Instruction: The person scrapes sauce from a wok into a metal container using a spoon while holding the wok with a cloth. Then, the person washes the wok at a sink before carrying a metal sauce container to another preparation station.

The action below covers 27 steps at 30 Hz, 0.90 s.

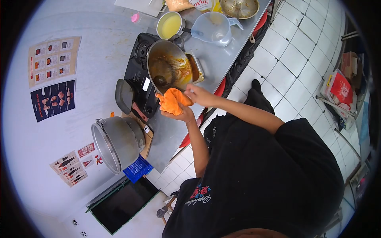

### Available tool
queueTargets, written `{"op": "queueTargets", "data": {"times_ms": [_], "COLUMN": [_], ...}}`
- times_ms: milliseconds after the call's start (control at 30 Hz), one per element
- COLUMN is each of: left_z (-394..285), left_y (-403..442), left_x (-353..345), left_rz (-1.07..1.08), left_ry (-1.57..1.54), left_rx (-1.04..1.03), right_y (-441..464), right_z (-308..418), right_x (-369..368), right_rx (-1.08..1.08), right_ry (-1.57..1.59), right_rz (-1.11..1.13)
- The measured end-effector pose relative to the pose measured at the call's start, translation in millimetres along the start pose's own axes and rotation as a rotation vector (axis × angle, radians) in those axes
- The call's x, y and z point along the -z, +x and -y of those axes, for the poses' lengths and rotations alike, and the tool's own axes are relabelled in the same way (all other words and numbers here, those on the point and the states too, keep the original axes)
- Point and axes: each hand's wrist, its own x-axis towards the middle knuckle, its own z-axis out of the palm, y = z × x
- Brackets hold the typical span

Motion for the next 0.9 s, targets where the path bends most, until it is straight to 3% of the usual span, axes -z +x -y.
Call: {"op": "queueTargets", "data": {"times_ms": [100,133,233,267,367,400,500,533,600,700,800,900], "left_z": [-2,-2,-4,-2,7,7,2,0,1,2,1,12], "left_y": [1,2,1,0,1,0,-1,-2,0,1,2,-3], "left_x": [-1,-4,-6,-3,-1,1,-4,-6,-4,-3,-5,-4], "left_rz": [-0.019,-0.038,-0.038,-0.034,-0.034,-0.045,-0.104,-0.133,-0.094,-0.054,-0.069,-0.063], "left_ry": [0.038,0.057,-0.128,-0.061,0.082,0.097,-0.021,-0.084,-0.004,0.085,-0.050,-0.025], "left_rx": [-0.011,-0.030,0.118,0.087,0.011,0.009,0.119,0.178,0.093,-0.011,0.019,0.041], "right_y": [3,8,18,1,3,9,21,20,11,9,30,19], "right_z": [-33,-43,-45,17,10,-28,-54,-38,16,23,-64,3], "right_x": [-8,3,14,24,10,-4,17,19,11,2,10,12], "right_rx": [-0.128,-0.166,-0.083,-0.252,-0.390,-0.074,-0.084,-0.058,-0.014,-0.260,-0.092,-0.050], "right_ry": [-0.040,-0.244,0.001,0.153,0.413,0.014,-0.308,-0.153,0.168,0.194,-0.198,0.122], "right_rz": [-0.023,-0.083,-0.115,0.025,0.283,0.002,-0.108,-0.086,-0.034,0.074,-0.162,-0.100]}}
